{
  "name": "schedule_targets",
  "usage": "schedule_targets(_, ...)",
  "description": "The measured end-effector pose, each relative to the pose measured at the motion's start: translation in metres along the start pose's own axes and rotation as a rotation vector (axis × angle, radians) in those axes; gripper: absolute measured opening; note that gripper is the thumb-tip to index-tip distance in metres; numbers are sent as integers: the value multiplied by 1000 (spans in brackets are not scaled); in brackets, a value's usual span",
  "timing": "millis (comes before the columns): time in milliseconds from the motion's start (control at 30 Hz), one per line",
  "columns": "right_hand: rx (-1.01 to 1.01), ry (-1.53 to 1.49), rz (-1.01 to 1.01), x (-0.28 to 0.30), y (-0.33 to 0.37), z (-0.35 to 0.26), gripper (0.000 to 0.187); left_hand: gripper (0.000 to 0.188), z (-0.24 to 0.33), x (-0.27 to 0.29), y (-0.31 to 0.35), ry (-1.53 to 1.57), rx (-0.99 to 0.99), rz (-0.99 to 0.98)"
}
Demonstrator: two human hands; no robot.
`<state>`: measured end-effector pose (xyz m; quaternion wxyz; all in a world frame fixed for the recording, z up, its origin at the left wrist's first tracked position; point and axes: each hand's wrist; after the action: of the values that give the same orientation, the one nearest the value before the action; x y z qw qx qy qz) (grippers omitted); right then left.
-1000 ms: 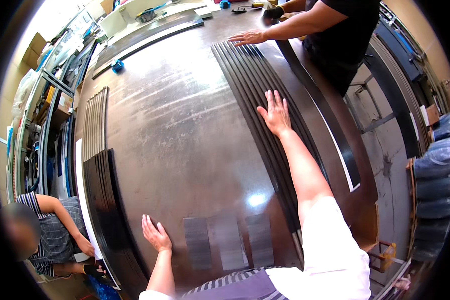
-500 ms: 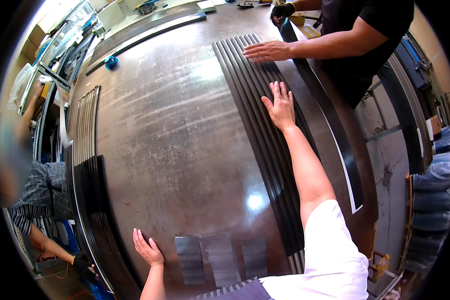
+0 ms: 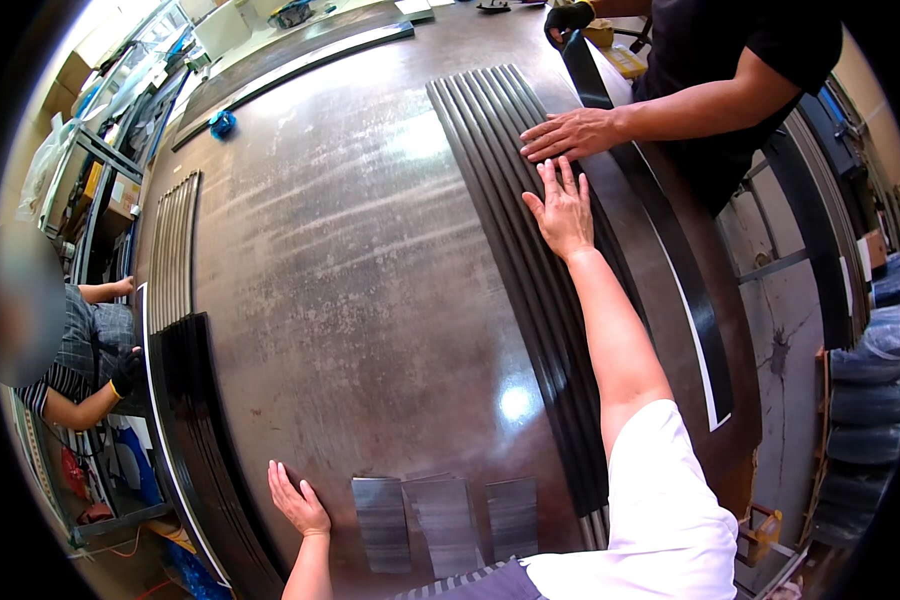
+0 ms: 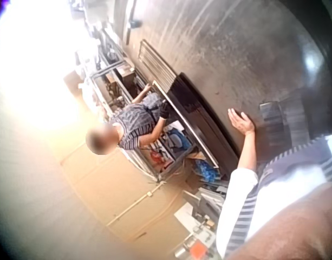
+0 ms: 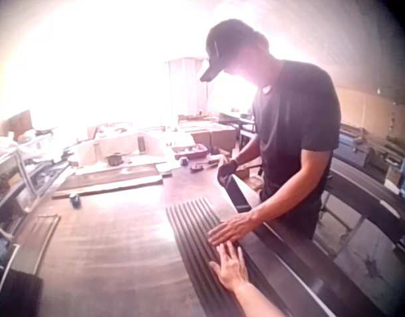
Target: The person operates a machine to process a large sheet of material with cartoon graphics, adjusting controls and feeding the sheet through rollers. They then move to a table to handle and stack multiple thin, dark metal sheets, peeling protective film from them and arranging them in piles.
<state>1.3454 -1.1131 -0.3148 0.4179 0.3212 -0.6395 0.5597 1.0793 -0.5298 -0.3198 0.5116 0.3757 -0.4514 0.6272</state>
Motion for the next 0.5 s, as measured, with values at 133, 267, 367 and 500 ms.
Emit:
schedule_targets(133,10,71,-149,-4,-1,-3,68,52,-2,-1,1,-1,0,-3)
schedule_targets(267,-5,93,-81,-11,-5,-1,69,52,-1,-1,0,-3,0,-4)
schedule_targets(367,-2,81,-14,-3,-2,-1,67,52,1,0,-1,3,-2,-3)
schedule_targets(500,7,80,-33,9,20,-7,61,52,3,3,0,8,-3,5)
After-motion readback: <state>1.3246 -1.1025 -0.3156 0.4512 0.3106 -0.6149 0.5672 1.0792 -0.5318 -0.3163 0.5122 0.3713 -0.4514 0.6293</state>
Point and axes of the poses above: each hand's wrist, its own y-axis away from the middle knuckle, its own x-axis out of the back of the hand, z = x × y, and after that the axes turned 9 degrees about y, right-handed
